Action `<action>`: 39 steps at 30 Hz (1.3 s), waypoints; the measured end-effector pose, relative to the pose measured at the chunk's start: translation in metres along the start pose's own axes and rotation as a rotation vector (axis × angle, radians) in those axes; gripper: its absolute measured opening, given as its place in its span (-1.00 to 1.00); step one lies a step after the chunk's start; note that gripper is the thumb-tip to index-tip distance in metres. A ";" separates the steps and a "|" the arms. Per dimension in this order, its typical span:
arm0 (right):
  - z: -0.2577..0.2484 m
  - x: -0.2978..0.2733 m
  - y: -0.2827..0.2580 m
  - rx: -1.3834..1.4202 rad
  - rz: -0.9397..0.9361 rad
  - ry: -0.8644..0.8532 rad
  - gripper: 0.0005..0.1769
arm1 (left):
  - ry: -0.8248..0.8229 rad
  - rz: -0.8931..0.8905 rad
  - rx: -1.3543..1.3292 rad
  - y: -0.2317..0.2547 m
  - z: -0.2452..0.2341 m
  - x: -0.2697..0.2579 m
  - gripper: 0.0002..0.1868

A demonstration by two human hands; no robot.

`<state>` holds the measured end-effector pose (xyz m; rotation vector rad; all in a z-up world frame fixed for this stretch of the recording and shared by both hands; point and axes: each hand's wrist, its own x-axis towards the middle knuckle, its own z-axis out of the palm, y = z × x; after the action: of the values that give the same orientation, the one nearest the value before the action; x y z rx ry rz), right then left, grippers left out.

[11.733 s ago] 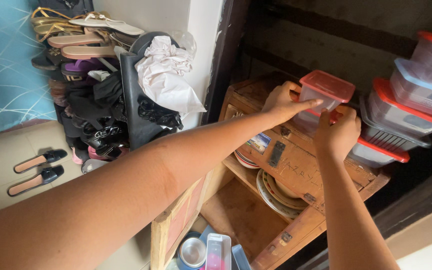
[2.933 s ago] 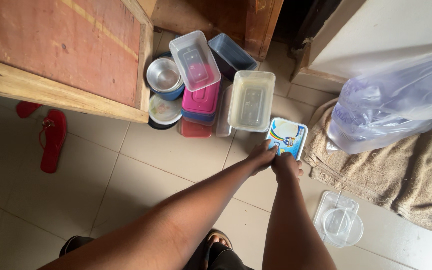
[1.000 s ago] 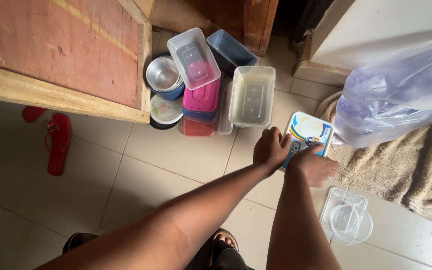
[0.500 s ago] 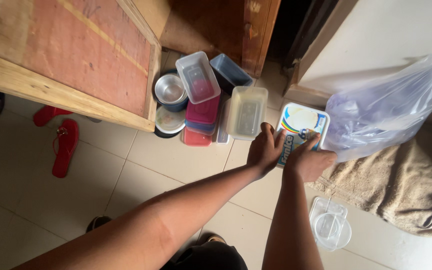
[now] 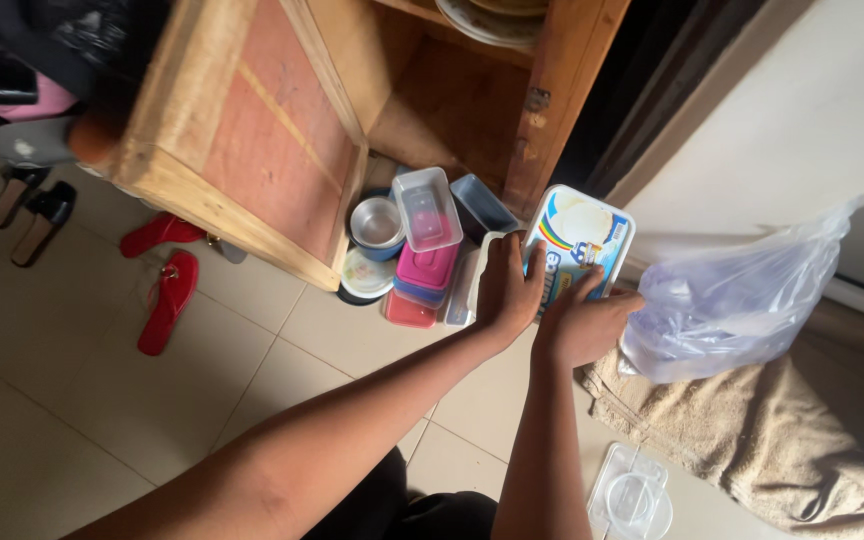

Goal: The person organizes food containers by picking them up from the floor and stacking them on top of a wooden cabinet.

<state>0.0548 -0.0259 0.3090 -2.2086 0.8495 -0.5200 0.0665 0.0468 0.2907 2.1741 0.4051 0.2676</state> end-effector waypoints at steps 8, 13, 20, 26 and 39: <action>-0.039 0.002 -0.076 0.073 -0.146 0.016 -0.61 | 0.122 0.172 -0.109 0.055 -0.066 0.019 -0.36; -0.049 -0.007 -0.115 0.153 -0.226 0.008 -0.60 | 0.245 0.308 -0.181 0.072 -0.100 0.034 -0.39; -0.054 -0.030 -0.166 0.260 -0.405 0.044 -0.55 | 0.306 0.301 -0.167 0.095 -0.155 0.053 -0.37; -0.058 -0.037 -0.203 0.350 -0.513 0.082 -0.47 | 0.332 0.351 -0.289 0.123 -0.210 0.071 -0.39; -0.103 -0.053 -0.300 0.459 -0.605 0.248 -0.59 | 0.441 0.486 -0.418 0.169 -0.289 0.099 -0.46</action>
<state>0.0840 0.1240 0.5916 -1.9587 0.1228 -1.1681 0.0938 0.2037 0.6014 1.7594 0.0395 1.0183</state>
